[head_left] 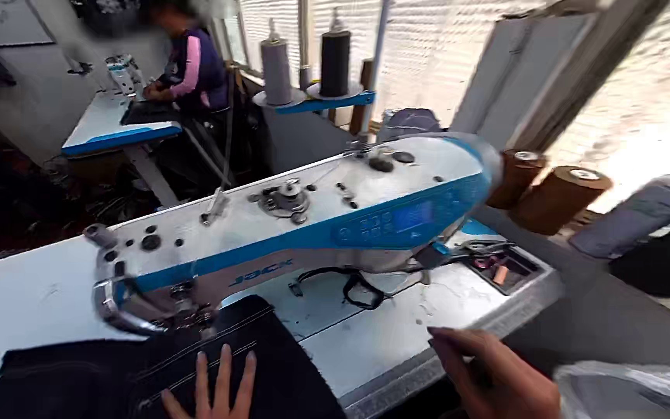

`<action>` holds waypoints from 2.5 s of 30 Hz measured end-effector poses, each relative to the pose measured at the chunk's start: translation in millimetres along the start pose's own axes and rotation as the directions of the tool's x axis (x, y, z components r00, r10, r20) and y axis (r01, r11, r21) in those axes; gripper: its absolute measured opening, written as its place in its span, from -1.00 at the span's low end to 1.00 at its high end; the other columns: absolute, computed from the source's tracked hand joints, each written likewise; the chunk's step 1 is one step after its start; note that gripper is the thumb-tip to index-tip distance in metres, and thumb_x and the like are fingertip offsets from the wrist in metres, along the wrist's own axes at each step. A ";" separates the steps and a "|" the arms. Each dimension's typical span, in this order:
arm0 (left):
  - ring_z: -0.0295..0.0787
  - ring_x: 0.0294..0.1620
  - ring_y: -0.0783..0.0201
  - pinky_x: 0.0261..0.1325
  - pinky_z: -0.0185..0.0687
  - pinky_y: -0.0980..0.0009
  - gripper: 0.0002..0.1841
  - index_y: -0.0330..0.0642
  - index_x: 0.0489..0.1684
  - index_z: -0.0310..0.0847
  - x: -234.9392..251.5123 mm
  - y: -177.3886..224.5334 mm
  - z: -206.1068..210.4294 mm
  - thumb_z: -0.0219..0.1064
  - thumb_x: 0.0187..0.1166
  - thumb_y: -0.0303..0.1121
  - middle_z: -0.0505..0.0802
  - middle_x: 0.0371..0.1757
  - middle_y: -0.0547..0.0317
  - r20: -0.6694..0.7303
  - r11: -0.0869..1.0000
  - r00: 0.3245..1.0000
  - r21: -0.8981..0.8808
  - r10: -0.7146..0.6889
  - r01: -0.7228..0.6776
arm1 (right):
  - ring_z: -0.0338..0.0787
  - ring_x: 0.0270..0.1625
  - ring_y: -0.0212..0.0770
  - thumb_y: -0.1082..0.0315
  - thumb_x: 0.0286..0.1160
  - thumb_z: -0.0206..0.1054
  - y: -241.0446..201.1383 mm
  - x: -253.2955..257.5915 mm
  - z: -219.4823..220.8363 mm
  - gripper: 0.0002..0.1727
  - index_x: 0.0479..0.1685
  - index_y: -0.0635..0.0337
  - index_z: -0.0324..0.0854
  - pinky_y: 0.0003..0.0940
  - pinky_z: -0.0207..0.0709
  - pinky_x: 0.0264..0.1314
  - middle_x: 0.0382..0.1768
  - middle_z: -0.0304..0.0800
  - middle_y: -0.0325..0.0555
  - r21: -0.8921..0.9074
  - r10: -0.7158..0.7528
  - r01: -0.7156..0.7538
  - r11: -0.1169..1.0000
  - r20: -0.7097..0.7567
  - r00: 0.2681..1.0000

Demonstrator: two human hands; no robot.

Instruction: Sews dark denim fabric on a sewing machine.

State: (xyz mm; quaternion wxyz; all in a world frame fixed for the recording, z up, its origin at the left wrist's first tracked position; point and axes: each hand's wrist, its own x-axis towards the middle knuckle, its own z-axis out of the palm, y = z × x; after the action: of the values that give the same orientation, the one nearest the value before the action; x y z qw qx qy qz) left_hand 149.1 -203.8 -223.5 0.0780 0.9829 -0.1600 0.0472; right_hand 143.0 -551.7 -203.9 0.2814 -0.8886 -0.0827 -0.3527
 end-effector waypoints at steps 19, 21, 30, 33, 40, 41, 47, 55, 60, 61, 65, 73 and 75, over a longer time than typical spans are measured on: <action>-0.03 0.82 -0.53 0.35 -0.30 -0.87 0.33 0.30 0.87 0.14 -1.7 -3.4 6.3 -0.05 -0.12 0.87 0.23 0.87 -0.06 0.066 0.995 0.994 0.034 -0.092 0.090 | 0.85 0.15 -0.03 0.23 0.71 0.15 -96.8 15.7 175.6 -0.65 -0.03 0.19 0.86 -0.29 0.67 0.24 0.08 0.91 -0.02 0.205 -0.367 0.314 0.927 0.320 0.874; -0.03 0.81 -0.53 0.35 -0.30 -0.87 0.33 0.29 0.87 0.14 -2.0 -3.8 6.7 -0.05 -0.12 0.86 0.24 0.87 -0.05 0.061 0.996 0.994 0.026 -0.089 0.088 | 0.84 0.18 -0.02 0.27 0.70 0.15 -96.5 13.4 174.9 -0.66 0.00 0.21 0.85 -0.29 0.64 0.31 0.12 0.90 0.01 0.231 -0.356 0.292 0.928 0.323 0.877; 0.00 0.81 -0.53 0.34 -0.27 -0.87 0.33 0.28 0.85 0.19 -1.2 -5.2 6.4 -0.05 -0.12 0.86 0.29 0.85 -0.06 0.043 0.997 0.997 0.037 -0.067 0.066 | 0.82 0.30 -0.13 0.28 0.69 0.17 -92.7 8.9 174.4 -0.65 0.06 0.18 0.89 -0.41 0.55 0.46 0.18 0.91 -0.08 0.280 -0.316 0.236 0.931 0.290 0.903; 0.03 0.80 -0.52 0.33 -0.25 -0.87 0.33 0.27 0.84 0.22 -0.7 -5.7 6.6 -0.05 -0.13 0.87 0.31 0.84 -0.07 0.032 0.997 0.998 0.047 -0.061 0.060 | 0.81 0.32 -0.15 0.27 0.71 0.16 -92.5 7.6 174.7 -0.65 0.07 0.17 0.88 -0.42 0.55 0.46 0.19 0.91 -0.11 0.269 -0.313 0.237 0.934 0.287 0.905; -0.02 0.81 -0.52 0.35 -0.30 -0.87 0.32 0.28 0.85 0.19 1.3 -7.1 2.2 -0.05 -0.11 0.86 0.26 0.86 -0.07 0.077 0.998 0.995 0.022 -0.062 0.060 | 0.82 0.30 -0.13 0.22 0.73 0.14 -91.7 6.8 176.3 -0.62 0.09 0.17 0.87 -0.39 0.57 0.42 0.19 0.91 -0.11 0.262 -0.325 0.254 0.931 0.278 0.904; -0.04 0.82 -0.52 0.35 -0.30 -0.87 0.32 0.28 0.86 0.18 1.5 -7.3 2.0 -0.06 -0.11 0.86 0.24 0.87 -0.06 0.085 0.998 0.994 0.024 -0.062 0.060 | 0.81 0.30 -0.13 0.23 0.73 0.14 -91.7 7.1 176.5 -0.62 0.10 0.17 0.87 -0.39 0.56 0.42 0.19 0.91 -0.10 0.264 -0.325 0.253 0.931 0.279 0.904; -0.05 0.83 -0.51 0.36 -0.30 -0.86 0.32 0.29 0.87 0.15 1.1 -5.1 1.2 -0.05 -0.10 0.86 0.23 0.87 -0.05 0.098 0.997 0.993 0.033 -0.071 0.068 | 0.81 0.30 -0.13 0.24 0.74 0.14 -90.0 6.7 176.4 -0.63 0.09 0.18 0.87 -0.40 0.54 0.44 0.20 0.90 -0.10 0.257 -0.344 0.276 0.926 0.274 0.898; -0.05 0.82 -0.52 0.35 -0.31 -0.87 0.32 0.30 0.87 0.13 0.7 -4.4 2.8 -0.05 -0.10 0.86 0.23 0.87 -0.05 0.091 0.996 0.992 0.040 -0.082 0.079 | 0.81 0.32 -0.10 0.24 0.74 0.13 -89.7 6.8 176.2 -0.62 0.15 0.19 0.85 -0.35 0.55 0.45 0.23 0.89 -0.08 0.251 -0.352 0.284 0.925 0.286 0.891; -0.06 0.83 -0.51 0.35 -0.31 -0.86 0.31 0.31 0.87 0.14 0.9 -4.1 2.5 -0.06 -0.09 0.86 0.22 0.88 -0.04 0.096 0.996 0.992 0.045 -0.083 0.079 | 0.83 0.29 -0.11 0.26 0.72 0.15 -89.9 4.6 174.4 -0.64 0.10 0.19 0.87 -0.40 0.56 0.44 0.19 0.91 -0.09 0.241 -0.353 0.293 0.925 0.263 0.898; -0.08 0.83 -0.51 0.36 -0.32 -0.86 0.32 0.31 0.88 0.12 0.9 -3.7 1.9 -0.06 -0.09 0.86 0.21 0.88 -0.04 0.104 0.996 0.991 0.047 -0.085 0.080 | 0.83 0.27 -0.12 0.26 0.71 0.16 -90.2 2.6 171.9 -0.65 0.07 0.17 0.88 -0.38 0.59 0.40 0.16 0.92 -0.09 0.230 -0.353 0.298 0.927 0.255 0.900; 0.01 0.80 -0.53 0.33 -0.25 -0.87 0.32 0.28 0.86 0.18 0.6 -4.4 5.4 -0.05 -0.11 0.86 0.29 0.85 -0.06 0.048 0.996 0.997 0.066 -0.068 0.064 | 0.79 0.39 -0.08 0.23 0.76 0.13 -93.3 -10.6 155.1 -0.64 0.20 0.12 0.83 -0.23 0.56 0.50 0.25 0.88 -0.10 0.150 -0.356 0.324 0.934 0.312 0.881; 0.07 0.79 -0.51 0.34 -0.20 -0.86 0.32 0.24 0.84 0.23 -0.4 -15.1 7.2 -0.10 -0.09 0.87 0.33 0.83 -0.01 0.002 0.996 0.999 0.070 -0.048 0.048 | 0.70 0.52 0.06 -0.05 0.81 0.02 -104.7 -16.1 158.4 -0.41 0.37 0.24 0.71 -0.08 0.45 0.64 0.41 0.77 0.03 0.130 -0.351 0.326 0.936 0.385 0.854; 0.03 0.81 -0.50 0.37 -0.26 -0.86 0.31 0.25 0.85 0.20 -1.7 -31.4 4.5 -0.13 -0.05 0.86 0.31 0.84 -0.01 0.022 0.998 0.999 0.045 -0.043 0.042 | 0.72 0.49 0.09 -0.02 0.77 0.04 -117.8 -16.3 168.7 -0.40 0.38 0.28 0.70 -0.03 0.47 0.61 0.41 0.77 0.06 0.105 -0.356 0.343 0.933 0.380 0.854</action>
State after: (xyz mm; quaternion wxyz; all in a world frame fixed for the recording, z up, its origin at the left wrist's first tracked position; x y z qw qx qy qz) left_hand 157.9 -174.6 -232.5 0.0554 0.9881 -0.1388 0.0377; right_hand 188.2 -359.1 -262.8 0.2051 -0.9063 -0.3033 -0.2112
